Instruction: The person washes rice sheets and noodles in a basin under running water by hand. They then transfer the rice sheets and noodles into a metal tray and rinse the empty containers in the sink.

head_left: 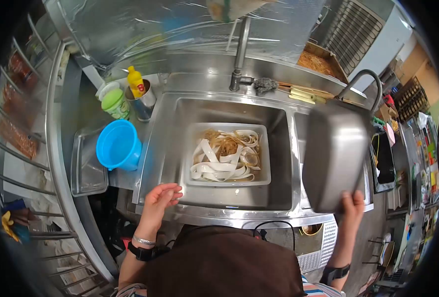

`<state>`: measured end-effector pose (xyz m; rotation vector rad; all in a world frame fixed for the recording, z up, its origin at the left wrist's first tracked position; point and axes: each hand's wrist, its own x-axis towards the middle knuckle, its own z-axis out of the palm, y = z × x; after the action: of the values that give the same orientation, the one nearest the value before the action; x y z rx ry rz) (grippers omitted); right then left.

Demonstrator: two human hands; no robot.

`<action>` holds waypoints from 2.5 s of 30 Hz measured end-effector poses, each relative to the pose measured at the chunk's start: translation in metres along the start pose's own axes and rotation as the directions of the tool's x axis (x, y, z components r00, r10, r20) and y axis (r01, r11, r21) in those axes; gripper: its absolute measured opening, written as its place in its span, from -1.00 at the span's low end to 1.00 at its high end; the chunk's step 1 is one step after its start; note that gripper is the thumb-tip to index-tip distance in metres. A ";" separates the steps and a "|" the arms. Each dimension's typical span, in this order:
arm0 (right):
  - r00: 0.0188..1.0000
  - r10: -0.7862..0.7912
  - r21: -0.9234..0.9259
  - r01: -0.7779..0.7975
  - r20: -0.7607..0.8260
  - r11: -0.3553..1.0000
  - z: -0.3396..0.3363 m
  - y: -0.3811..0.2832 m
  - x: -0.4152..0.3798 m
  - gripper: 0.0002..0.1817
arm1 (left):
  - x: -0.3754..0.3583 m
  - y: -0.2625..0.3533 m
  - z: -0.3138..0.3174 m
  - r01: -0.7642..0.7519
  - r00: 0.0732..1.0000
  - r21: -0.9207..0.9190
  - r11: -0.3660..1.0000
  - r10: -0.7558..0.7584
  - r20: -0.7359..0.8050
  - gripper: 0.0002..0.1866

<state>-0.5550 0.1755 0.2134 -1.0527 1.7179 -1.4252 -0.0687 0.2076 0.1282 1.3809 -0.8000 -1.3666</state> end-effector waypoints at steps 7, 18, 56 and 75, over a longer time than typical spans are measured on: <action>0.983 -0.164 0.026 0.166 -0.083 0.986 -0.032 -0.011 -0.004 -0.73 | -0.012 -0.004 -0.012 0.070 0.996 -0.089 0.994 -0.075 -0.054 -0.72; -0.334 -0.381 0.370 0.929 0.862 0.025 0.181 -0.040 -0.044 -0.84 | -0.069 0.019 -0.023 -0.050 0.997 -0.495 0.868 0.015 -0.076 -0.24; 0.000 0.127 -0.077 0.798 0.992 0.597 0.437 0.263 0.020 -0.17 | -0.198 -0.095 0.041 -0.269 0.377 -0.569 0.777 -0.459 -0.805 -0.56; 0.275 0.187 -0.159 -0.123 0.943 0.980 0.400 0.129 0.101 -0.77 | -0.194 -0.103 0.035 -0.284 0.457 -0.528 0.800 -0.371 -0.808 -0.49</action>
<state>-0.2738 -0.0837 0.0121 -1.3171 0.8515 -0.3252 -0.1495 0.4121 0.0972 1.3175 0.4181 -0.5919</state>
